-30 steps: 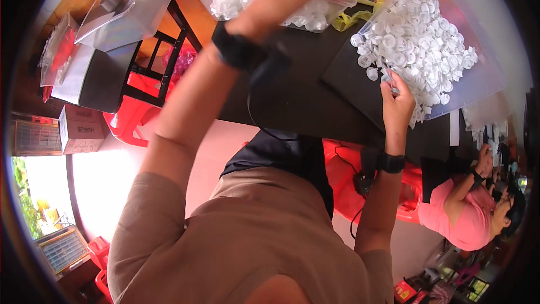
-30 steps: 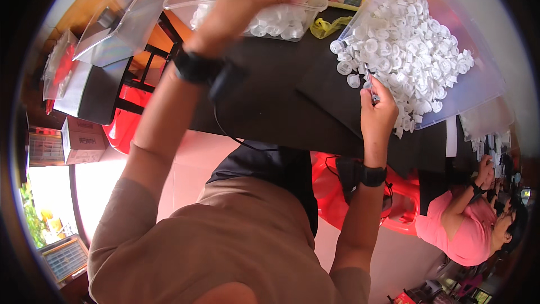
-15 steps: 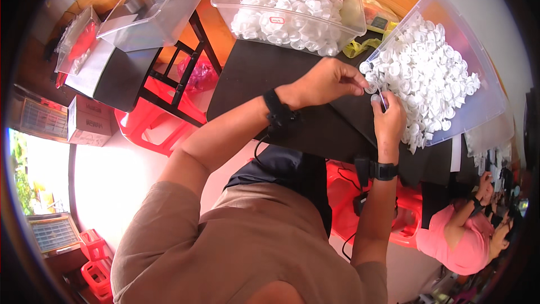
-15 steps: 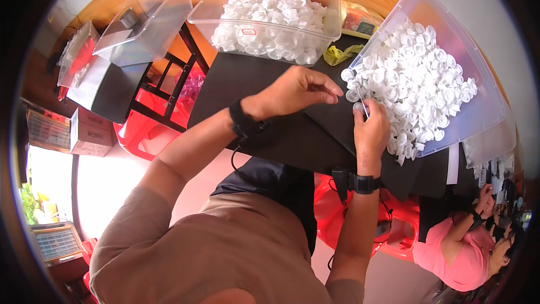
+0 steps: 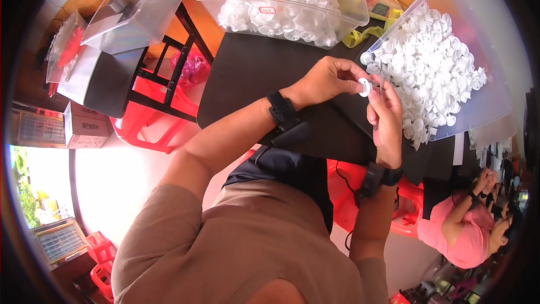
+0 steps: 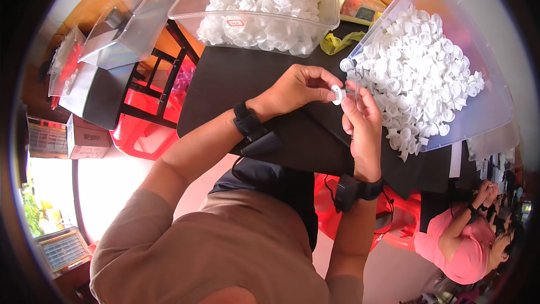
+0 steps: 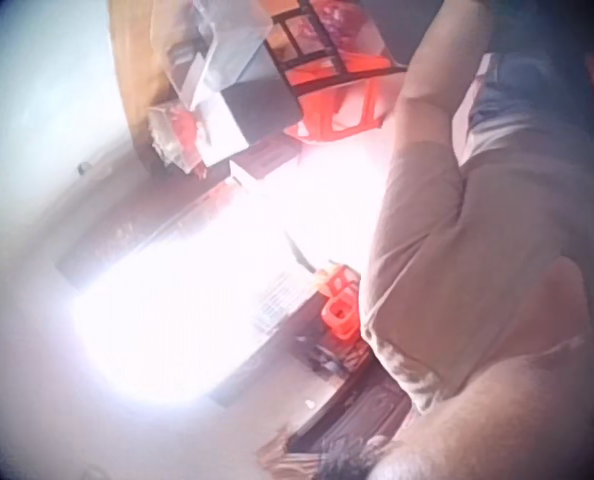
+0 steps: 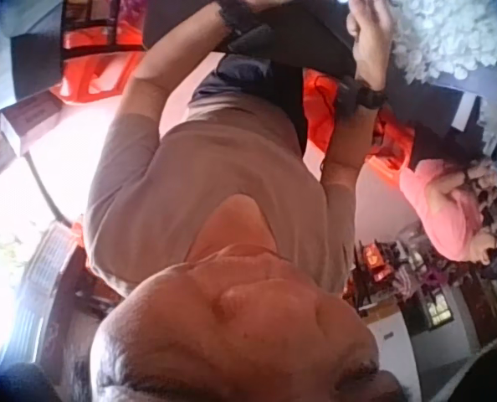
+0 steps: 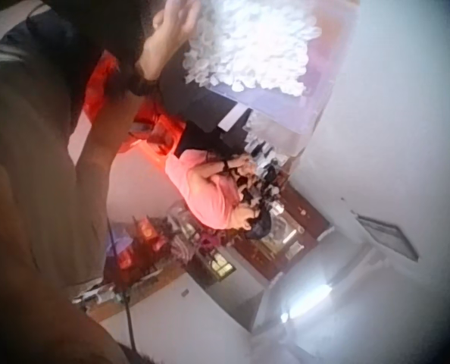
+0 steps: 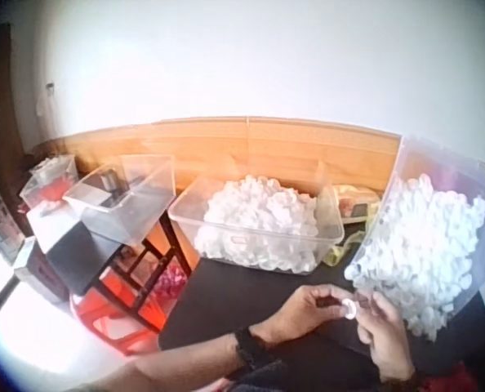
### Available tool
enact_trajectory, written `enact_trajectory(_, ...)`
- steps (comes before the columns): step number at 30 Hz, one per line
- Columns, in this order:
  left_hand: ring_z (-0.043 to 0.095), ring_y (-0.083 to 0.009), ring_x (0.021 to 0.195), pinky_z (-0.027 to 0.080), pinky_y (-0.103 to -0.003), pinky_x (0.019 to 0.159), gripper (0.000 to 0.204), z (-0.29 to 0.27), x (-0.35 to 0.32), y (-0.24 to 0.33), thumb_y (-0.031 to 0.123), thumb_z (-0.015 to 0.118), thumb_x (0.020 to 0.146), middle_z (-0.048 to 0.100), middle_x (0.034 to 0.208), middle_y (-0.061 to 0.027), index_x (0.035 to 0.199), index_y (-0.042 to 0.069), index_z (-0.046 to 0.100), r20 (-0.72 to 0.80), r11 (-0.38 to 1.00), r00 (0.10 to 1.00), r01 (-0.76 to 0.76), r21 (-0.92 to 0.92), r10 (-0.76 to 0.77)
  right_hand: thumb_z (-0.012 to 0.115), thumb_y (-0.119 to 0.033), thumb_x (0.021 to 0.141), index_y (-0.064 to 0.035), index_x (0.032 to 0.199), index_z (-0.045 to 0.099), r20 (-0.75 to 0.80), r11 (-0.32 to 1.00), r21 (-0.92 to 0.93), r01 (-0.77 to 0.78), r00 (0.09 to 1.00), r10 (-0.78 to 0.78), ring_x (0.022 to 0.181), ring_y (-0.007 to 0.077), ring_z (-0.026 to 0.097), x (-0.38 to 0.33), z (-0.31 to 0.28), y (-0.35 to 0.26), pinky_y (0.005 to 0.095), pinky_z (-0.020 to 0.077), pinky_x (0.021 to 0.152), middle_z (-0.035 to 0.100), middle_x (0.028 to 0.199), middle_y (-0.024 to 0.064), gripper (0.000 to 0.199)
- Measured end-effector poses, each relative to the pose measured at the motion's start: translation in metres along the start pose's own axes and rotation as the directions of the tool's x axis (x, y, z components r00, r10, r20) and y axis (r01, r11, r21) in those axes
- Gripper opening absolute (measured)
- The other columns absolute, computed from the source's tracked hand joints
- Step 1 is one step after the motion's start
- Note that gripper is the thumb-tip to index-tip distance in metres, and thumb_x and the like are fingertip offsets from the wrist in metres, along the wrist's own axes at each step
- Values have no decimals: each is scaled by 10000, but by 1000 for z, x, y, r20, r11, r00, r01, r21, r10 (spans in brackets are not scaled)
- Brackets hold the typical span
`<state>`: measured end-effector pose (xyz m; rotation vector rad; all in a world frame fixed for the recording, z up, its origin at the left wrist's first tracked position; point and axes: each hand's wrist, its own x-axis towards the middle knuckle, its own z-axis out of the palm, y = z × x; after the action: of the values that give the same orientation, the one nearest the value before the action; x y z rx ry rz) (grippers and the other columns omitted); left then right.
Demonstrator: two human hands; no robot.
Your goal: Assembling small white plastic components by hand at a workstation.
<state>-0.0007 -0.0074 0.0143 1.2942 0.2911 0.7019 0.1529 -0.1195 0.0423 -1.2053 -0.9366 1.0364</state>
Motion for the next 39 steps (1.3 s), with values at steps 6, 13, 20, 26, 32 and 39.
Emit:
enact_trajectory(6,652,-99,863,535,-234,789,154,-5,0,4,9,701,851,691,930,-43,1001,-2,667,-78,995,994,80,53,-75,633,-165,931,15,1190,598,-201,977,-202,62,974,-104,557,14,414,-4,15,-1,175,315,486,614,860,2,317)
enact_trajectory(13,652,-111,927,530,-244,834,206,-1,-3,6,12,695,859,691,997,-60,1060,-7,652,-60,996,997,49,-69,-54,649,-79,902,6,1026,613,-137,986,-130,109,982,-126,535,18,421,4,11,8,171,326,476,610,805,3,155)
enact_trajectory(20,649,-117,929,523,-256,870,244,-7,-1,7,14,689,865,687,1007,-59,1104,-5,640,26,999,999,41,-33,-40,657,-89,895,-8,974,604,-118,968,-238,84,986,-114,528,21,432,3,11,-7,173,320,463,610,779,12,125)
enact_trajectory(26,630,-111,978,515,-269,896,275,-5,-3,5,39,675,885,671,1066,-47,1155,15,627,23,996,998,54,-74,-53,639,-133,911,-28,929,600,-65,996,-92,-20,998,14,506,22,435,3,7,-1,173,304,448,616,768,20,113)
enact_trajectory(32,631,-117,975,513,-272,897,272,-5,-4,0,60,666,897,669,1070,-45,1162,12,622,60,992,998,30,-125,-23,629,-147,918,-39,945,595,-80,993,106,-50,995,59,487,23,436,2,13,12,170,285,432,639,793,43,116)
enact_trajectory(39,639,-123,957,516,-276,888,305,-8,-2,6,55,683,882,673,1062,-64,1174,4,611,33,995,998,56,-87,-54,620,-140,924,-45,940,592,-65,1000,21,-17,998,18,492,15,425,7,9,6,174,280,428,632,795,42,101)
